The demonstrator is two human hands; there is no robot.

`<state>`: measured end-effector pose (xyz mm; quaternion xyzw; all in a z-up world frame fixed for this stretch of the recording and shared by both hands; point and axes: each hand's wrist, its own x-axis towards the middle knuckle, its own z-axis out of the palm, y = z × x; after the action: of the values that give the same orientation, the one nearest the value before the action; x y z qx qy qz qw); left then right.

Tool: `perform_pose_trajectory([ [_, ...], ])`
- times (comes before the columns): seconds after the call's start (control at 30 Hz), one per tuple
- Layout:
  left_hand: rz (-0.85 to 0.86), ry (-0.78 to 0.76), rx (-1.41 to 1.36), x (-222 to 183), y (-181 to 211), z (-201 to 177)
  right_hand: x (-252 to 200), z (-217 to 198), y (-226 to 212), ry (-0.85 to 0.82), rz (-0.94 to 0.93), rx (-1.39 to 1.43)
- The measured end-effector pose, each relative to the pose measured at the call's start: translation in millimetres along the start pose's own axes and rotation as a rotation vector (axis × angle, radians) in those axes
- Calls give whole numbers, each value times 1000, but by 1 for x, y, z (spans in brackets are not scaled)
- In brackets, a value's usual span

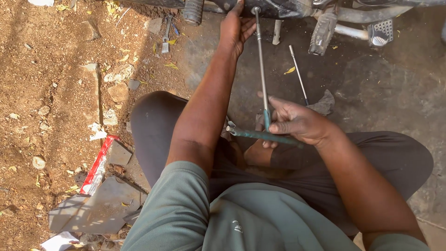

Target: Repairing or maintaining parts of a motorcycle engine or frame using hand tools.

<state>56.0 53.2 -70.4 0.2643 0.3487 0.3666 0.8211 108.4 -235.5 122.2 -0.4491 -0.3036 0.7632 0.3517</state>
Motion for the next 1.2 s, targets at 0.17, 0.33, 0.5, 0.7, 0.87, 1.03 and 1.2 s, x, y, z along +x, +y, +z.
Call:
perform_pose_trajectory([
  [0.17,7,-8,18,4,-3,-6,19,-14,16,-142,74,225],
  [0.33,-30,36,45,-1,-1,2,29,-26,27,-72,277,77],
  [0.5,-41,31,26,-4,0,2,24,-30,48,-243,42,362],
  [0.7,-7,-6,109,-13,3,1,19,-2,32,-253,-211,416],
  [0.87,-11,-29,118,-13,5,-1,20,8,18,18,-51,350],
  [1.03,-39,-43,117,-6,3,-2,29,-1,6,30,257,-41],
  [1.2,-48,12,138,-14,8,5,26,-11,15,-121,125,32],
])
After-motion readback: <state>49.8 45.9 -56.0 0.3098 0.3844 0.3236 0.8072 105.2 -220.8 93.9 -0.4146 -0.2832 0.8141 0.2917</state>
